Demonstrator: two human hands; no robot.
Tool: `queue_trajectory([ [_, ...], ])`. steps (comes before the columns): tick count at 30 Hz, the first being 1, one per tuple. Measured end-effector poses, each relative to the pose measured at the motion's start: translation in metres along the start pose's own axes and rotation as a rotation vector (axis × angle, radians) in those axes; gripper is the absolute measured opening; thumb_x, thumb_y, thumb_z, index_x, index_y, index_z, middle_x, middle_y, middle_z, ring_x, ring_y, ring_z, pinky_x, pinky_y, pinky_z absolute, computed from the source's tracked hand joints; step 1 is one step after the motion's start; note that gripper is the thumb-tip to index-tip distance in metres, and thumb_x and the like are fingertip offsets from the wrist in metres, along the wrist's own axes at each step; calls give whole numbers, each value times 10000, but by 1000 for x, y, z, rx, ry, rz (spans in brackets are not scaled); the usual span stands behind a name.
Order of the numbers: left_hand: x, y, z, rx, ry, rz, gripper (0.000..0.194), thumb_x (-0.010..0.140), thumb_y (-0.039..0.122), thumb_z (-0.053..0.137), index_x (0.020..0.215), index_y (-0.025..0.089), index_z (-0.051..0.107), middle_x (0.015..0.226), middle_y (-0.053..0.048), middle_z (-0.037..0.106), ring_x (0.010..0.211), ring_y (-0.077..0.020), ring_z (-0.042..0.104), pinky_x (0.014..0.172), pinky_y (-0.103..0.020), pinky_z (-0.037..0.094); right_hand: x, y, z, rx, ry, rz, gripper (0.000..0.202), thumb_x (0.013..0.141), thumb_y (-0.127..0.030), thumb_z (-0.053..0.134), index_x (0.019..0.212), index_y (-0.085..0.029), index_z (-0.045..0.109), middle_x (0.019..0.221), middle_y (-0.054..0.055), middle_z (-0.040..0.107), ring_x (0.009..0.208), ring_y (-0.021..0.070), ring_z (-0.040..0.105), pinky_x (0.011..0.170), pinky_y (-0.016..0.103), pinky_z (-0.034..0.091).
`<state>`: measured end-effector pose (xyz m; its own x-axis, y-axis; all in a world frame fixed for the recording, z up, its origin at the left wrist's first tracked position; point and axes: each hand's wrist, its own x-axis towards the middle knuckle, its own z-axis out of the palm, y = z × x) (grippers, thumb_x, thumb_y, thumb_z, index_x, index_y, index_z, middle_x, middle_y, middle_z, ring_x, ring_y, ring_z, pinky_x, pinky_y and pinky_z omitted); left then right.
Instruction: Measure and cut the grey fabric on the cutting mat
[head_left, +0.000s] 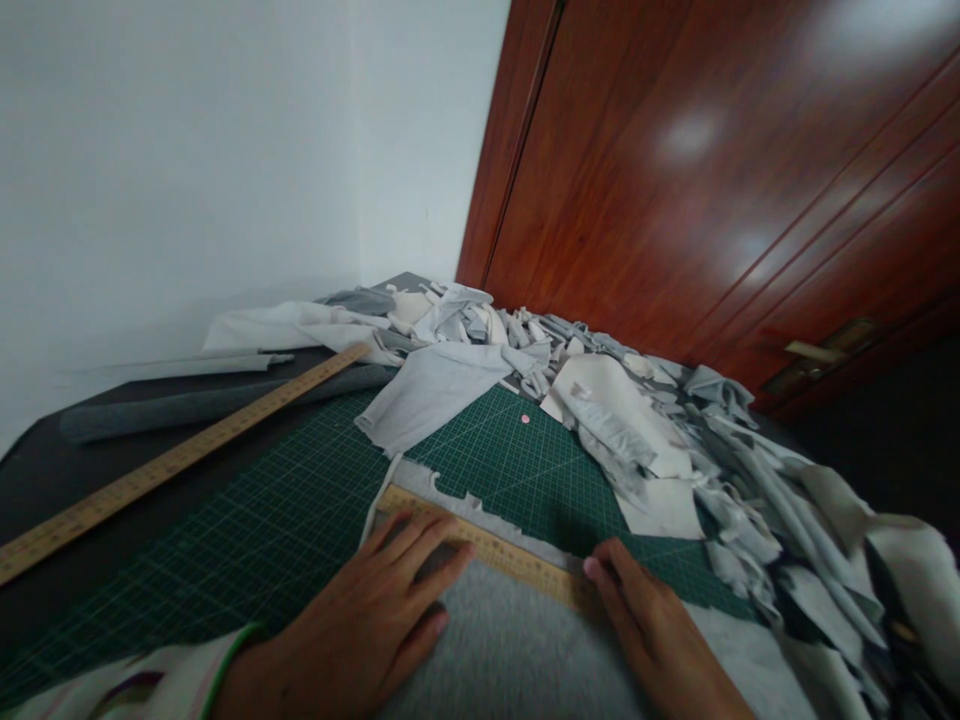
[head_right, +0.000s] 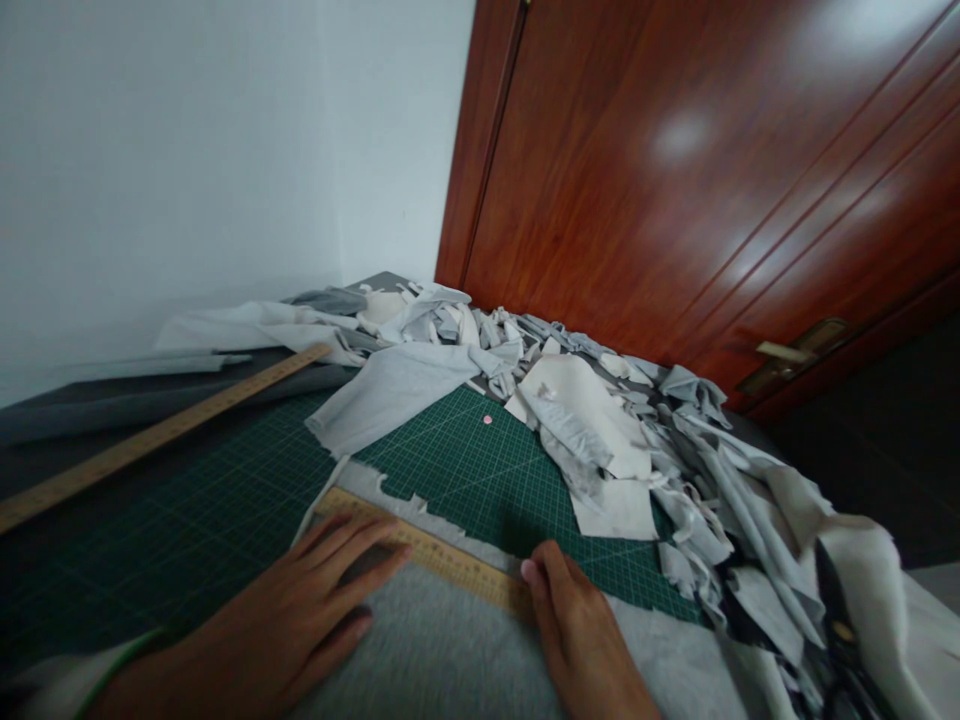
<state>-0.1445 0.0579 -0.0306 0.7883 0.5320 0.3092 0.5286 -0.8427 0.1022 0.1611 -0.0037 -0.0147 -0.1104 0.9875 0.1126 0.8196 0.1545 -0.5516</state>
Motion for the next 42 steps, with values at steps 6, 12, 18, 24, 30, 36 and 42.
queue_trajectory([
  [6,0,-1,1,-8,-18,8,541,881,197,575,1413,238,486,1392,-72,570,1254,-294,518,1046,-475,422,0,-6,-10,37,-68,77,329,1042,-426,271,884,-247,498,782,6,629,725,168,648,669,281,449],
  [12,2,-1,-1,-30,-15,10,497,884,201,570,1377,223,517,1364,-80,591,1233,-285,536,1045,-457,427,28,-31,-23,-2,-129,-30,247,1024,-334,380,886,-227,555,885,29,614,859,186,598,775,309,418],
  [18,4,1,-2,-54,-5,-12,534,846,149,558,1374,209,512,1332,-87,597,1204,-285,541,1048,-463,418,87,-64,-14,18,-158,-205,157,968,-216,530,825,-190,587,785,0,614,762,151,571,701,269,381],
  [24,3,4,-3,-51,-62,-25,541,854,160,556,1392,196,504,1356,-107,584,1216,-304,534,1052,-499,406,126,-86,19,-21,-243,-311,135,927,-163,586,809,-161,652,748,-4,649,714,131,580,668,250,365],
  [30,1,5,-3,-65,-73,-44,551,867,178,565,1412,197,482,1392,-112,562,1267,-314,508,1071,-526,393,142,-99,44,-67,-290,-319,153,923,-170,582,800,-160,673,752,16,683,718,139,609,673,251,373],
  [36,4,6,-7,-83,-129,-70,585,859,178,570,1433,200,460,1413,-107,550,1289,-320,493,1074,-535,395,147,-98,56,-115,-281,-348,156,936,-178,572,813,-156,666,795,31,691,790,153,623,722,256,378],
  [42,5,7,-6,-104,-102,-71,598,830,141,578,1418,182,475,1404,-116,550,1276,-336,494,1075,-561,386,148,-98,64,-107,-255,-389,154,953,-204,558,832,-164,644,815,23,679,786,148,598,718,259,376],
])
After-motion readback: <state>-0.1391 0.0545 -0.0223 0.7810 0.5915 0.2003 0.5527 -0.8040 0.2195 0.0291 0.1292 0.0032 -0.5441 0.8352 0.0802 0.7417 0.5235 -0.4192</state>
